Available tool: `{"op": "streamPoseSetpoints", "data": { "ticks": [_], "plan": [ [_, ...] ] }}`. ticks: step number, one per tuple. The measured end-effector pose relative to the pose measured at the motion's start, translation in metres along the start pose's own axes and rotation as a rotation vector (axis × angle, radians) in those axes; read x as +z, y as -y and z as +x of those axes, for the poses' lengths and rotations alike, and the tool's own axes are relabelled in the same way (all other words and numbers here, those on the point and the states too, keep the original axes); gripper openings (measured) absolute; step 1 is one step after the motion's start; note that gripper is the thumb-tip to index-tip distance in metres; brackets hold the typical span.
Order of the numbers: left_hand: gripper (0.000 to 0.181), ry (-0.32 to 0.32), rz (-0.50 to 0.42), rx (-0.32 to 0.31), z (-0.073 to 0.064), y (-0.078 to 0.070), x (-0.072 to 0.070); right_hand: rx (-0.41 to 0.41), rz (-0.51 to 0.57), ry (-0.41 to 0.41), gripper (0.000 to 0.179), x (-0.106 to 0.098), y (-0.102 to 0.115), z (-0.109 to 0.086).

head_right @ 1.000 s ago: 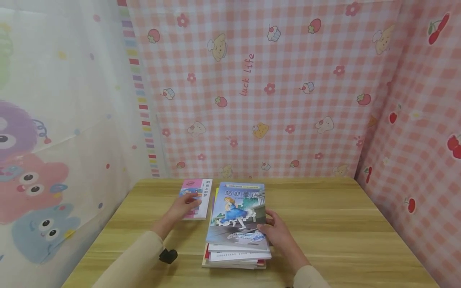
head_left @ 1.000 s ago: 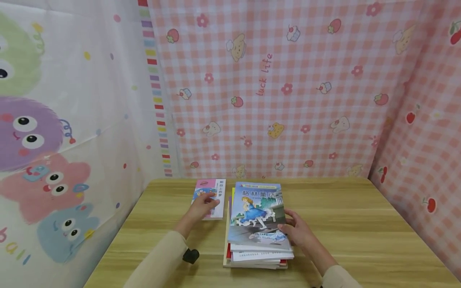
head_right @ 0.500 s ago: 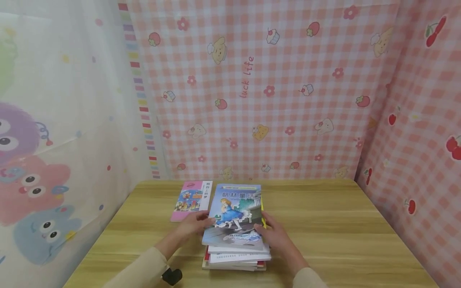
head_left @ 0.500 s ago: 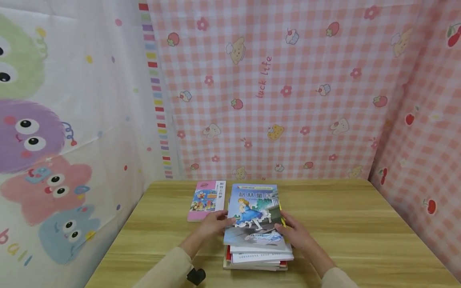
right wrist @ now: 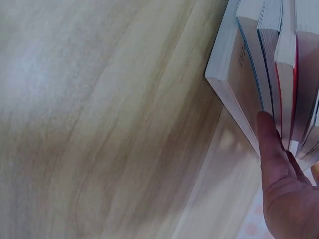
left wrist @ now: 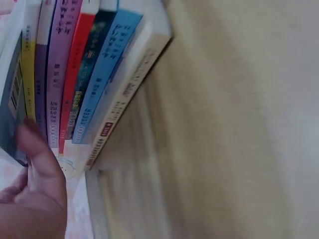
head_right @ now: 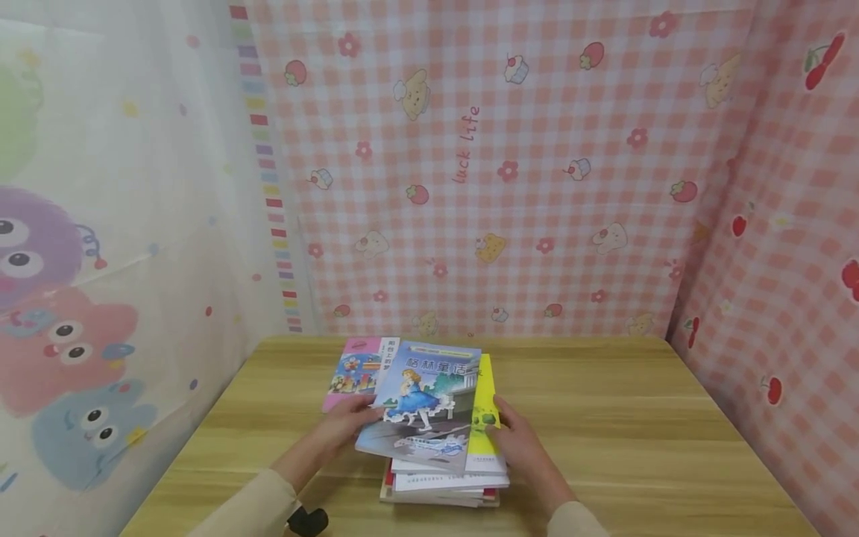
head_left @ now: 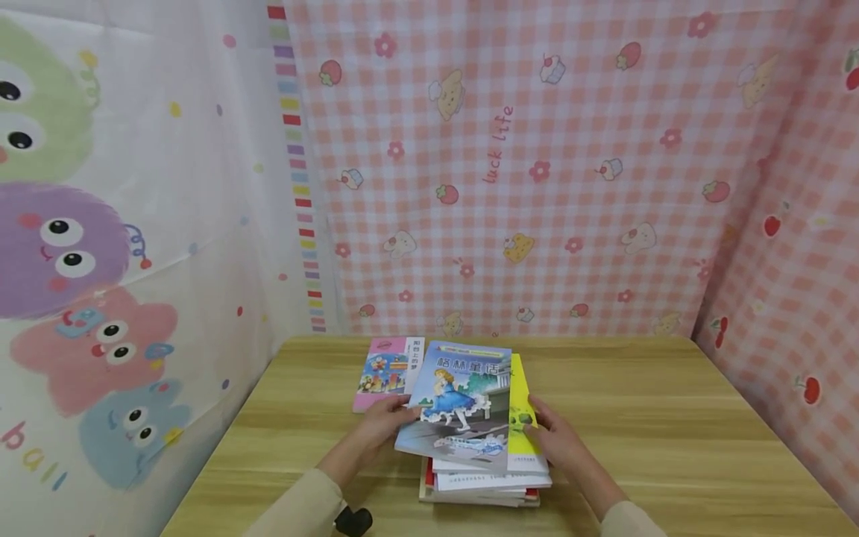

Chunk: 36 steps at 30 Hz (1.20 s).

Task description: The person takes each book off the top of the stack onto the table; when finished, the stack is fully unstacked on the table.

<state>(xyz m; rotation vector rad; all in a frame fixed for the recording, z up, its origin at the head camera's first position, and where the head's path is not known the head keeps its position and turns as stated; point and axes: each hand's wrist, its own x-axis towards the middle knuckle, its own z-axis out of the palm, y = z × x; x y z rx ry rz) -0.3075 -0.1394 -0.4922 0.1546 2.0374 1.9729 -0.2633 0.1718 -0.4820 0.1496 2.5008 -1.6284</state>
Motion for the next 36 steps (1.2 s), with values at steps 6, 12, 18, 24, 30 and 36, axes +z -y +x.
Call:
{"op": "streamPoseSetpoints", "data": {
  "ticks": [6, 12, 18, 24, 30, 36],
  "plan": [
    [0.075, 0.162, -0.150, -0.012, -0.018, 0.000, -0.006, -0.007, 0.009, 0.001, 0.068, 0.000, -0.001, -0.001],
    [0.081, 0.199, -0.183, -0.032, -0.020, -0.001, -0.002, -0.001, 0.004, -0.001, 0.067, -0.002, -0.001, 0.001],
    [0.083, 0.165, -0.221, -0.027, -0.021, 0.000, -0.002, -0.006, 0.007, -0.001, 0.068, 0.000, -0.001, 0.000],
    [0.084, 0.150, -0.261, 0.001, -0.022, 0.002, -0.006, 0.009, 0.009, 0.003, 0.068, 0.001, -0.001, -0.001],
    [0.086, 0.130, -0.319, 0.049, -0.020, 0.002, -0.018, 0.049, 0.047, 0.015, 0.070, 0.001, 0.001, -0.001],
    [0.085, 0.079, -0.343, 0.108, -0.015, -0.005, -0.045, 0.057, 0.097, 0.025, 0.070, 0.001, 0.000, 0.000]
  ]
}}
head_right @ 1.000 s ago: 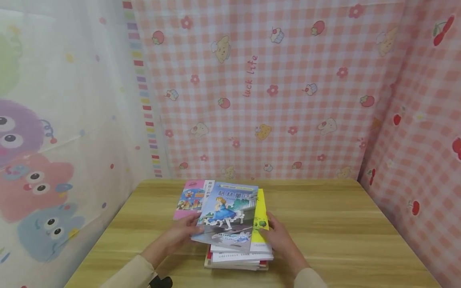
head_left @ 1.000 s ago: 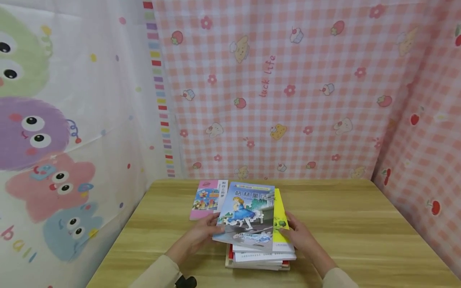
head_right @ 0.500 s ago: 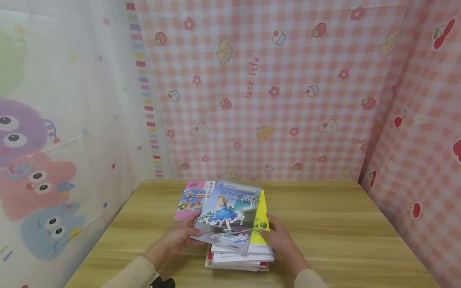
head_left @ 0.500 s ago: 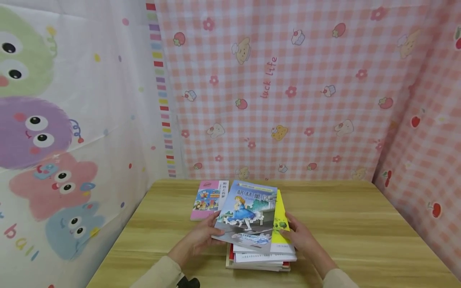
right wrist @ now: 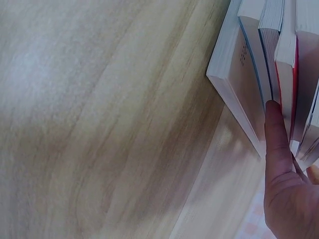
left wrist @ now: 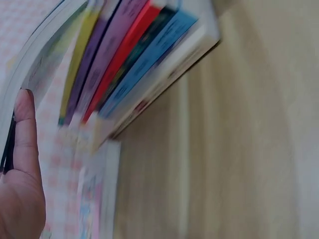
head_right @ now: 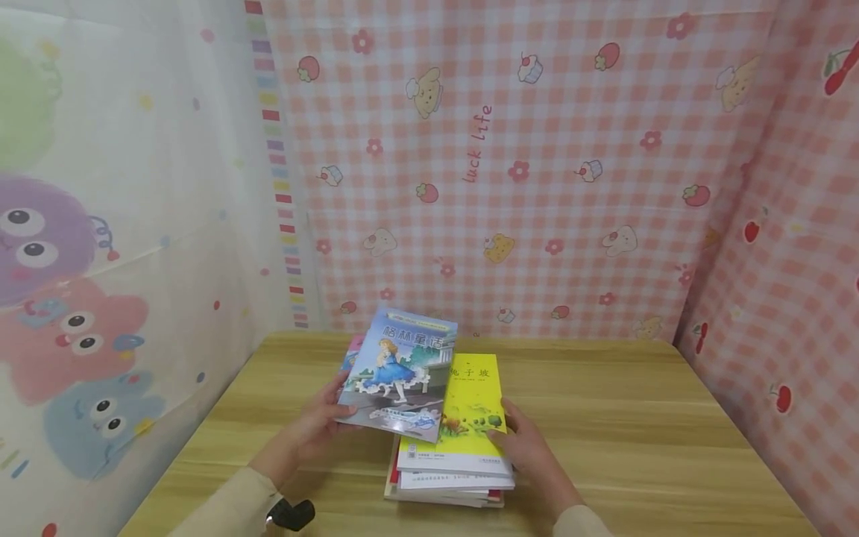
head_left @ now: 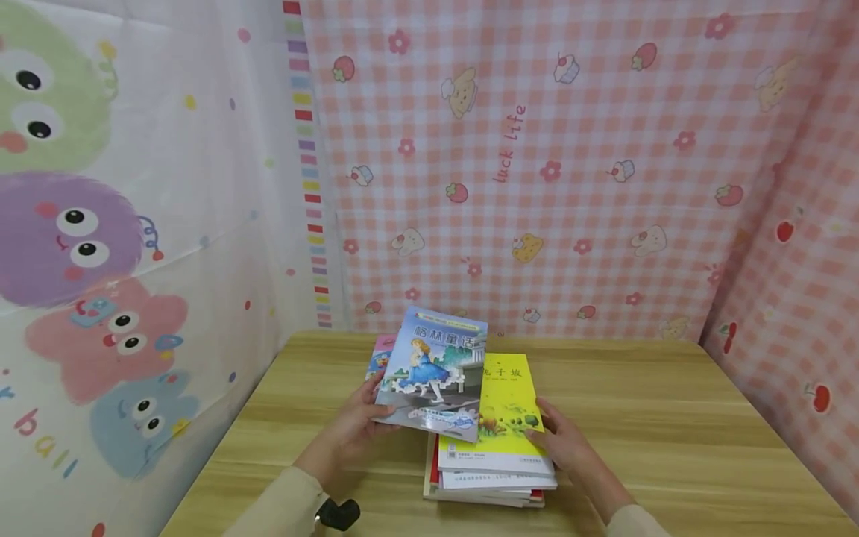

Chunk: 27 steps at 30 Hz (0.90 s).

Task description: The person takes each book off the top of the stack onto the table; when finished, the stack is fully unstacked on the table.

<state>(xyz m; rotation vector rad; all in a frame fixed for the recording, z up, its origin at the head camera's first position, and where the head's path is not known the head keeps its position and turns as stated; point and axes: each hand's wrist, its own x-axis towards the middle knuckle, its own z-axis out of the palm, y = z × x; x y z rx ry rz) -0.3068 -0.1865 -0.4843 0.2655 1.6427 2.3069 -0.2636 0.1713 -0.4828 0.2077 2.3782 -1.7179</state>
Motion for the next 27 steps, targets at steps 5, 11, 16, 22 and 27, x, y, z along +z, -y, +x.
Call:
{"op": "streamPoseSetpoints", "data": {
  "ticks": [5, 11, 16, 22, 27],
  "plan": [
    [0.082, -0.051, 0.028, 0.034, 0.000, -0.016, -0.026, -0.004, 0.004, -0.004, 0.071, 0.000, -0.002, 0.001],
    [0.080, -0.128, 0.019, 0.050, -0.005, -0.032, -0.063, -0.019, -0.031, -0.019, 0.070, 0.000, -0.001, 0.001],
    [0.081, -0.175, 0.033, 0.065, -0.010, -0.040, -0.100, -0.015, -0.034, -0.023, 0.070, 0.001, -0.001, 0.001],
    [0.082, -0.217, 0.053, 0.057, -0.015, -0.049, -0.138, 0.008, -0.004, -0.011, 0.071, 0.000, -0.001, 0.001],
    [0.083, -0.220, 0.066, 0.042, -0.018, -0.052, -0.160, 0.008, -0.003, -0.013, 0.072, 0.000, -0.002, 0.002]
  ]
}}
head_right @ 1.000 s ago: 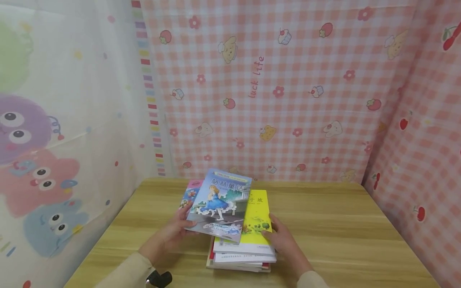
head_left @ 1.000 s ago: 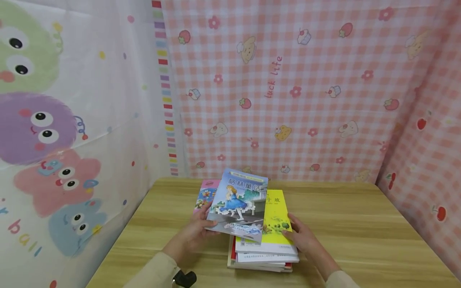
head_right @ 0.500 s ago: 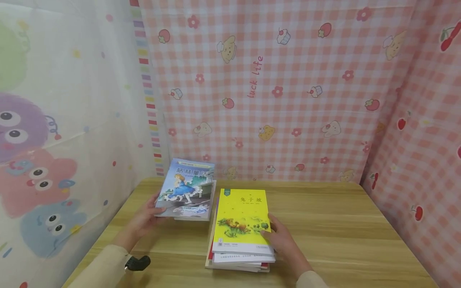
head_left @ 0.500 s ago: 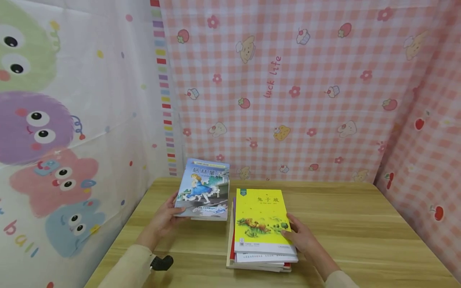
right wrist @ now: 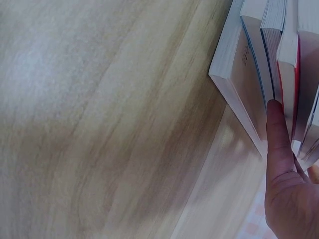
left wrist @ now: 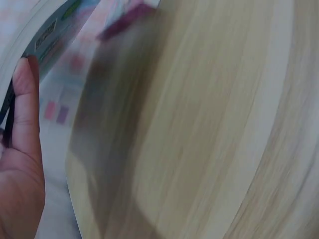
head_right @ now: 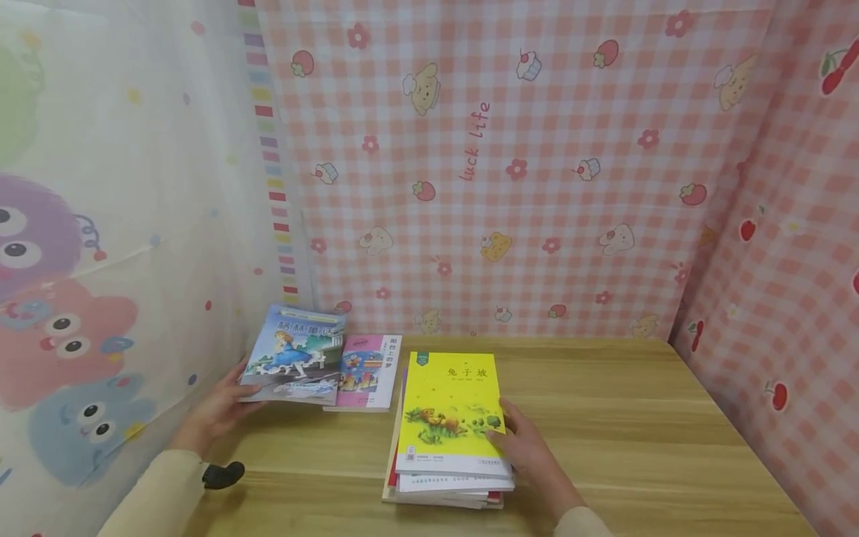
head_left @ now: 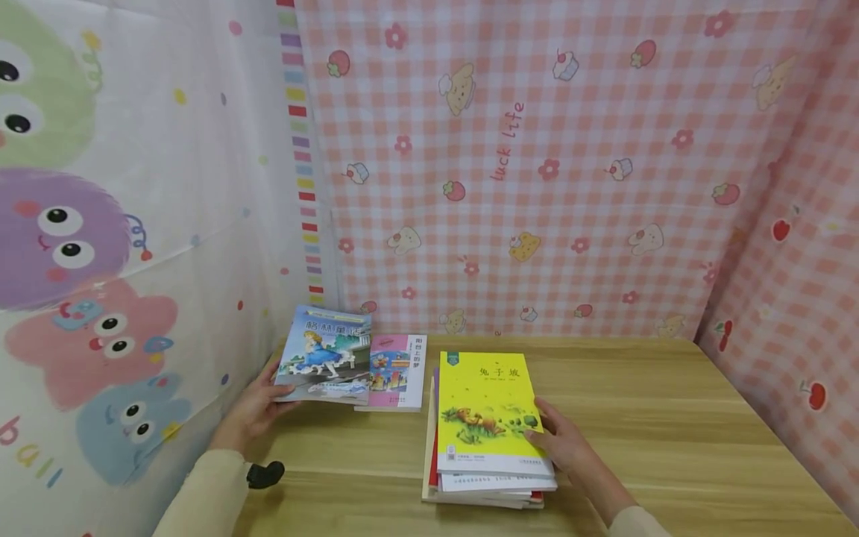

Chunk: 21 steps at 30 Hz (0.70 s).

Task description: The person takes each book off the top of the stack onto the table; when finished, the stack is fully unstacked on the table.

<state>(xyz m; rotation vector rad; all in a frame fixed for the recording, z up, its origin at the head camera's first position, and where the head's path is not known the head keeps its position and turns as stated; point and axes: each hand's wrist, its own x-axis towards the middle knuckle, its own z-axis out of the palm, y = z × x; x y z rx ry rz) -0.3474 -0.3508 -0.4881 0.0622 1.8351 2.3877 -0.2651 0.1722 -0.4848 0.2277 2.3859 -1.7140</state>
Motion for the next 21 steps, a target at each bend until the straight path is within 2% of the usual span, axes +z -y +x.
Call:
{"op": "streamPoseSetpoints", "data": {
  "ticks": [7, 12, 15, 21],
  "plan": [
    [0.078, -0.030, 0.107, -0.063, 0.002, 0.002, -0.021, 0.004, 0.004, -0.005, 0.071, 0.000, 0.000, -0.001],
    [0.077, -0.070, 0.210, -0.101, 0.001, 0.000, -0.021, 0.008, 0.003, -0.006, 0.070, -0.001, 0.003, -0.004],
    [0.071, -0.138, 0.294, -0.095, 0.004, 0.000, -0.015, 0.007, 0.011, -0.004, 0.070, -0.001, 0.004, -0.005],
    [0.061, -0.307, 0.439, -0.031, 0.014, 0.003, -0.006, 0.003, 0.033, -0.001, 0.070, 0.001, 0.002, -0.004]
  ]
}}
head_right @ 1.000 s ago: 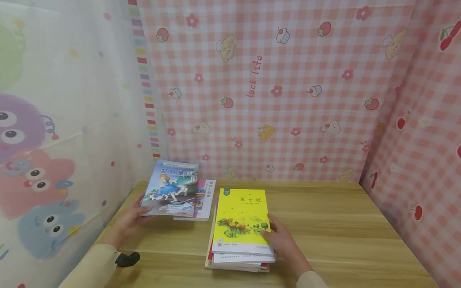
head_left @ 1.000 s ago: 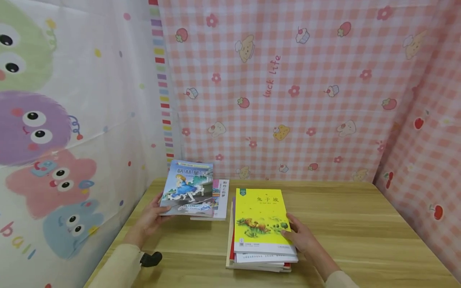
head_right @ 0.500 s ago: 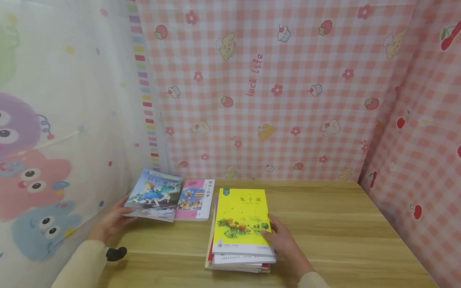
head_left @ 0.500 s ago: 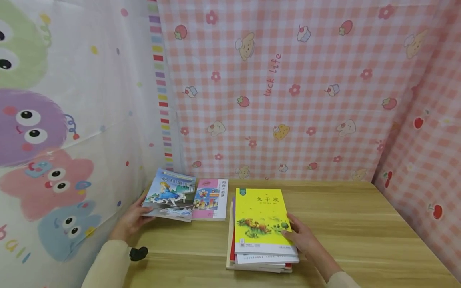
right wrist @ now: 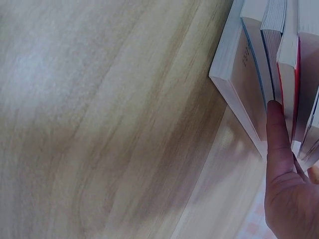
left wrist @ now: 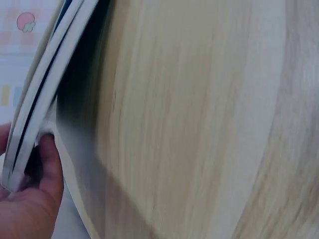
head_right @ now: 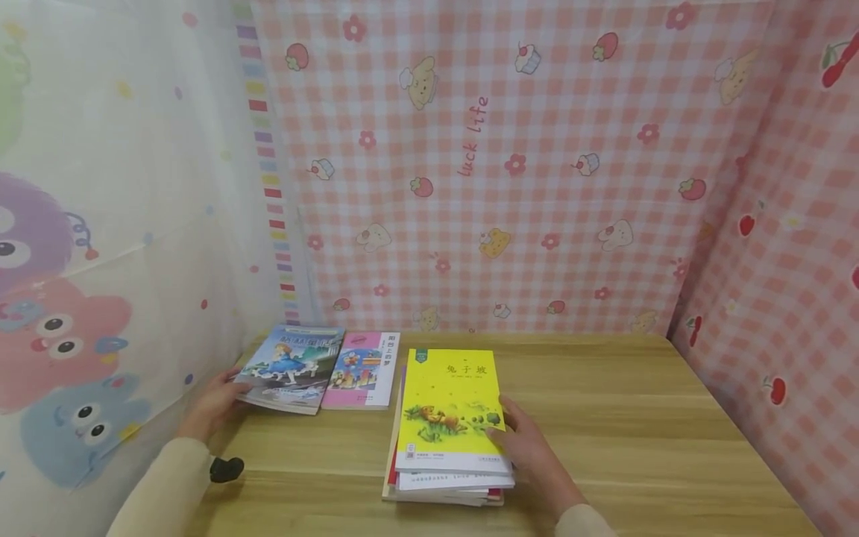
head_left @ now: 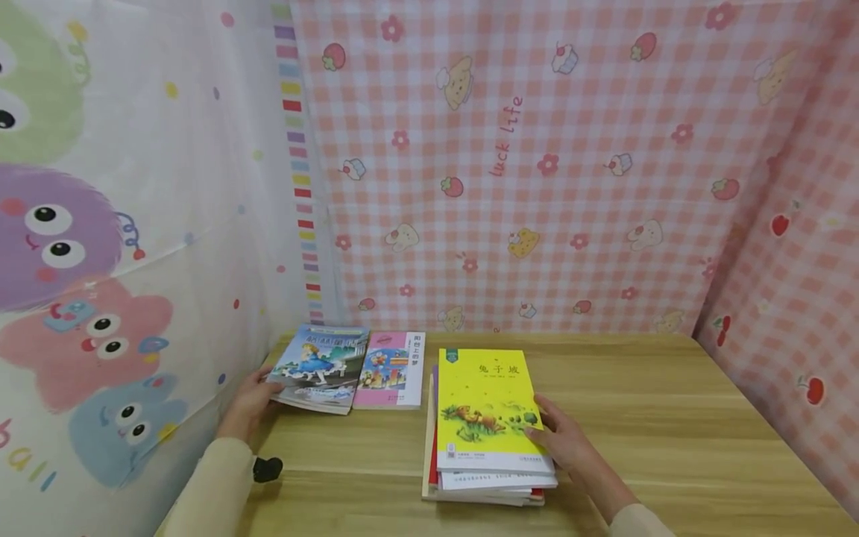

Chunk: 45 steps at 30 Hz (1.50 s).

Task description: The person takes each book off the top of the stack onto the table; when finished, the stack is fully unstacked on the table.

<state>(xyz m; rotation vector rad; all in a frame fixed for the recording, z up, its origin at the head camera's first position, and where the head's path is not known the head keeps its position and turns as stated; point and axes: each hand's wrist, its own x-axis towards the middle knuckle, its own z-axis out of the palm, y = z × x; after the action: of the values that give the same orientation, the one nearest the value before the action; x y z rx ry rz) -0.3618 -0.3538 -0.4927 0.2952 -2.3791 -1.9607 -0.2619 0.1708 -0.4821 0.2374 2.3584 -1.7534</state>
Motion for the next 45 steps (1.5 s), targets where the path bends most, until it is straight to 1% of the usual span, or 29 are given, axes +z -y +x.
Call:
{"op": "streamPoseSetpoints", "data": {
  "ticks": [2, 4, 6, 8, 10, 13, 17, 22, 25, 26, 28, 32, 33, 36, 40, 44, 45],
  "plan": [
    [0.063, -0.044, 0.073, -0.003, 0.000, -0.003, 0.001, -0.005, 0.000, 0.001, 0.070, 0.001, 0.000, 0.000],
    [0.066, -0.068, 0.131, 0.000, -0.001, -0.008, 0.002, -0.007, -0.005, -0.003, 0.070, 0.001, 0.000, 0.000],
    [0.067, -0.073, 0.176, 0.006, -0.002, -0.013, 0.002, -0.008, -0.009, -0.002, 0.070, 0.001, 0.000, 0.001],
    [0.066, -0.076, 0.203, 0.021, -0.002, -0.017, 0.004, -0.014, -0.016, -0.006, 0.070, 0.001, 0.000, 0.001],
    [0.065, -0.069, 0.209, 0.025, -0.002, -0.021, 0.008, -0.019, -0.020, -0.007, 0.070, 0.001, 0.000, 0.001],
    [0.063, -0.054, 0.223, 0.039, -0.004, -0.025, 0.017, -0.019, -0.022, -0.012, 0.069, 0.001, -0.001, 0.001],
    [0.060, -0.019, 0.247, 0.081, -0.007, -0.029, 0.033, -0.012, -0.020, -0.022, 0.067, 0.002, -0.001, 0.002],
    [0.059, 0.032, 0.225, 0.116, -0.013, -0.036, 0.054, -0.027, -0.022, -0.025, 0.066, 0.003, -0.002, 0.002],
    [0.059, 0.063, 0.234, 0.125, -0.018, -0.040, 0.067, -0.039, -0.016, -0.026, 0.066, 0.003, -0.003, 0.003],
    [0.060, 0.077, 0.223, 0.129, -0.019, -0.041, 0.072, -0.036, -0.015, -0.027, 0.065, 0.003, -0.003, 0.003],
    [0.061, 0.099, 0.218, 0.122, -0.023, -0.043, 0.083, -0.033, -0.016, -0.029, 0.066, 0.003, -0.003, 0.003],
    [0.058, 0.125, 0.182, 0.118, -0.030, -0.045, 0.107, -0.023, -0.028, -0.030, 0.067, 0.003, -0.002, 0.003],
    [0.056, 0.126, 0.185, 0.117, -0.032, -0.046, 0.114, -0.025, -0.034, -0.031, 0.067, 0.003, -0.001, 0.002],
    [0.054, 0.158, 0.143, 0.131, -0.040, -0.045, 0.134, -0.027, -0.063, -0.037, 0.067, 0.002, -0.001, 0.002],
    [0.054, 0.239, 0.106, 0.139, -0.055, -0.045, 0.161, -0.039, -0.098, -0.047, 0.068, 0.002, -0.001, 0.001],
    [0.057, 0.334, 0.134, 0.136, -0.070, -0.043, 0.185, -0.050, -0.107, -0.045, 0.068, 0.003, 0.000, -0.001],
    [0.058, 0.355, 0.140, 0.123, -0.074, -0.043, 0.190, -0.051, -0.116, -0.039, 0.068, 0.004, 0.001, -0.002]
  ]
}}
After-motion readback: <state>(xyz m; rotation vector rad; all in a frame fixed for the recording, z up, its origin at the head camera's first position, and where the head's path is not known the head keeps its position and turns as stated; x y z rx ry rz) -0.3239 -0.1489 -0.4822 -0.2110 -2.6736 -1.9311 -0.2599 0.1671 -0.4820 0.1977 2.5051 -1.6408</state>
